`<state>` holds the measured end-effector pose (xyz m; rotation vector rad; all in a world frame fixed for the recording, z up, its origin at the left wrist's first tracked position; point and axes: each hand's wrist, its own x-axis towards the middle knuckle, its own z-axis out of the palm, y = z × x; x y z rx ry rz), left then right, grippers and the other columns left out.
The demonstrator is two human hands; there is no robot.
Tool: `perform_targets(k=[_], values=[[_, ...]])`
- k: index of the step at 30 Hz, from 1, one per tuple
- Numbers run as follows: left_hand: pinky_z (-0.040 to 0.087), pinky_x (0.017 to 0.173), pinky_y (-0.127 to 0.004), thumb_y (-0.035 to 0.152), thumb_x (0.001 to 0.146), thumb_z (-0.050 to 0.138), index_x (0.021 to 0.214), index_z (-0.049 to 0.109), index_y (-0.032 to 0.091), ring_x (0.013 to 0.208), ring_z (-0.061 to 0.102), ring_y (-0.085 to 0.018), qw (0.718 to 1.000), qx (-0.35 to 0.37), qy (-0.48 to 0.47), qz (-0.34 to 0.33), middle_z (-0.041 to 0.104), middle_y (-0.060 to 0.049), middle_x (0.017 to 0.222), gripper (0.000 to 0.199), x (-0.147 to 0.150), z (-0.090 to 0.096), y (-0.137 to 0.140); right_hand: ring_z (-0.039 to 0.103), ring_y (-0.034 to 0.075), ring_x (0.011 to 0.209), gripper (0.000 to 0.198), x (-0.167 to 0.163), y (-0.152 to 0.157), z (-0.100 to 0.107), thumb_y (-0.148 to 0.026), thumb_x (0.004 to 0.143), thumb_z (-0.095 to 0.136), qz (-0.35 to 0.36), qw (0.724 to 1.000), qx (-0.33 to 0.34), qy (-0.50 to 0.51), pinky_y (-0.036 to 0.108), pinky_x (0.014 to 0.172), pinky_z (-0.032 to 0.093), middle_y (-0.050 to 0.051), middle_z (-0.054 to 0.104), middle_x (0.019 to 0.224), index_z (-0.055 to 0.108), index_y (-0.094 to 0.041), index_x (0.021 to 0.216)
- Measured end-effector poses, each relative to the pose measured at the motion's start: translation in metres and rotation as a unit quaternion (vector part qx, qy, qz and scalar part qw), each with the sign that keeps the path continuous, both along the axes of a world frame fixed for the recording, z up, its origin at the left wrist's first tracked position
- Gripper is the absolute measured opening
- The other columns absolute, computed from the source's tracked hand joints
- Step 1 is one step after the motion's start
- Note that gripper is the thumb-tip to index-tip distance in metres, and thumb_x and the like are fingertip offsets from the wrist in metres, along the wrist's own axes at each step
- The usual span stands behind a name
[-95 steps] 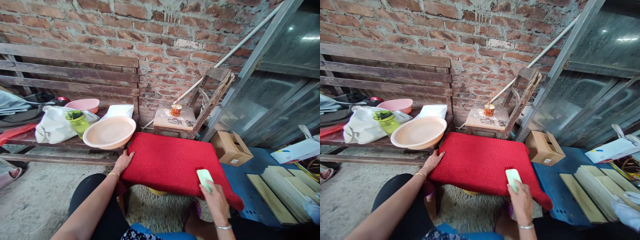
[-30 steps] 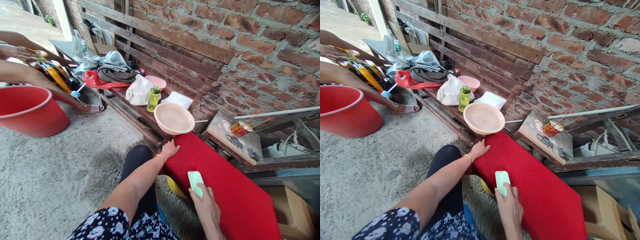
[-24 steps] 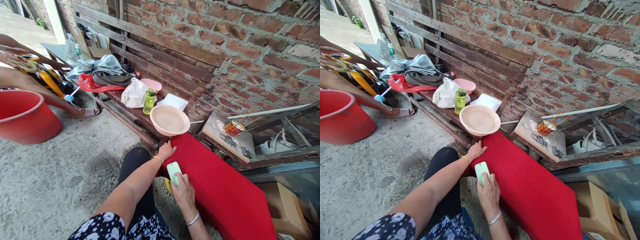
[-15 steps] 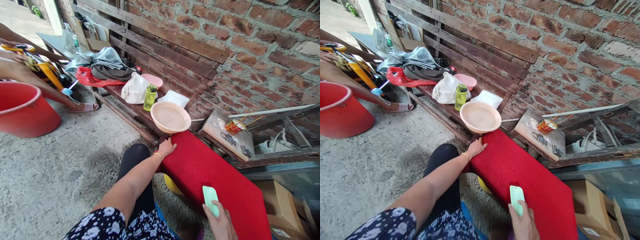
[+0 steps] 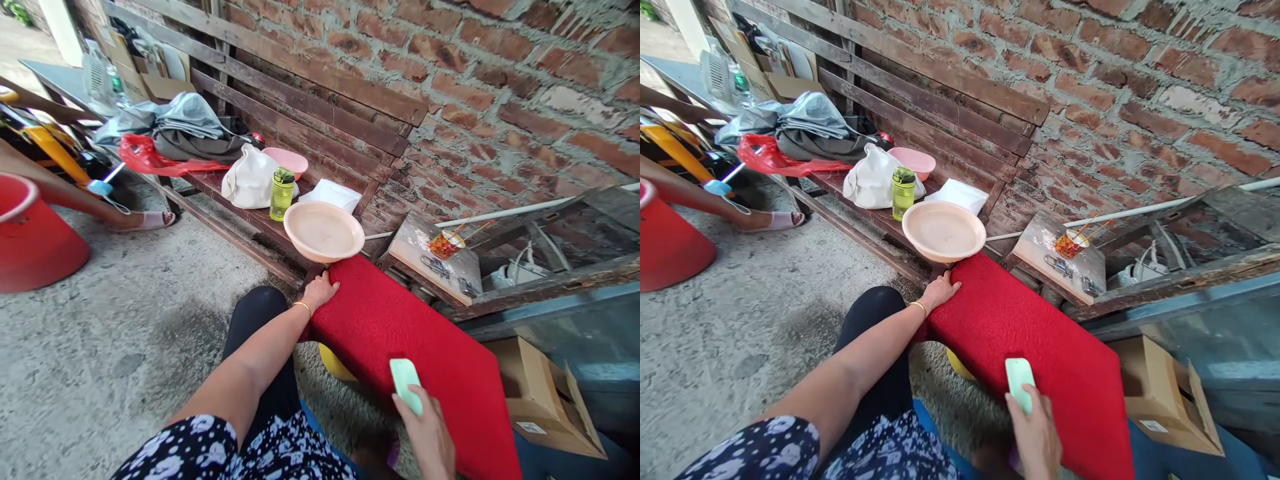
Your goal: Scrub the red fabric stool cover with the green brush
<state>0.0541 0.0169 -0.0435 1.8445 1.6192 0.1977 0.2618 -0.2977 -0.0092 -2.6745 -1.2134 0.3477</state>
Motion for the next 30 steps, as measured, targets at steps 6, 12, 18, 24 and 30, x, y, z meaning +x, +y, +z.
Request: perform_targets(k=[6,12,18,24,30], values=[[0.047,0.097,-0.043,0.061,0.094,0.04,0.141,0.042,0.017,0.119,0.062,-0.035,1.0,-0.008,0.002,0.006,0.062,-0.022,0.129,0.065,0.001,-0.001,0.001,0.066,0.029,0.079,0.066,0.024,-0.022,0.018,-0.078,0.08,0.04,-0.072,0.997,0.006,-0.041,0.041,0.063,0.05,0.012,0.065,0.107,0.064,-0.027,0.115],[0.047,0.098,-0.041,0.061,0.094,0.04,0.141,0.043,0.017,0.119,0.063,-0.034,1.0,-0.004,0.011,0.005,0.063,-0.02,0.128,0.064,0.0,-0.001,0.001,0.067,0.024,0.088,0.049,-0.044,0.029,-0.001,-0.062,0.085,0.044,0.079,0.994,0.074,0.019,0.033,0.069,0.049,0.006,0.064,0.108,0.064,-0.029,0.114],[0.046,0.098,-0.042,0.062,0.094,0.039,0.141,0.042,0.017,0.119,0.062,-0.034,1.0,-0.003,0.016,-0.001,0.062,-0.021,0.129,0.065,0.002,-0.002,0.001,0.066,0.028,0.088,0.059,0.02,-0.022,0.002,-0.072,0.081,0.042,-0.054,0.998,-0.01,0.005,0.038,0.069,0.049,0.008,0.064,0.108,0.062,-0.029,0.117],[0.046,0.098,-0.044,0.061,0.094,0.038,0.142,0.041,0.016,0.119,0.062,-0.035,1.0,-0.007,0.015,-0.007,0.061,-0.023,0.13,0.066,0.0,-0.002,0.002,0.065,0.032,0.088,0.07,0.034,-0.037,0.015,-0.079,0.079,0.038,-0.112,0.993,-0.026,-0.02,0.041,0.068,0.049,0.012,0.063,0.111,0.062,-0.027,0.119],[0.045,0.098,-0.043,0.061,0.094,0.038,0.145,0.038,0.016,0.121,0.062,-0.035,1.0,-0.006,0.016,-0.006,0.06,-0.023,0.132,0.068,0.0,-0.002,0.002,0.065,0.028,0.096,0.056,-0.013,-0.001,-0.002,-0.068,0.079,0.044,-0.011,0.997,0.064,0.048,0.038,0.077,0.051,0.007,0.063,0.109,0.062,-0.028,0.113]])
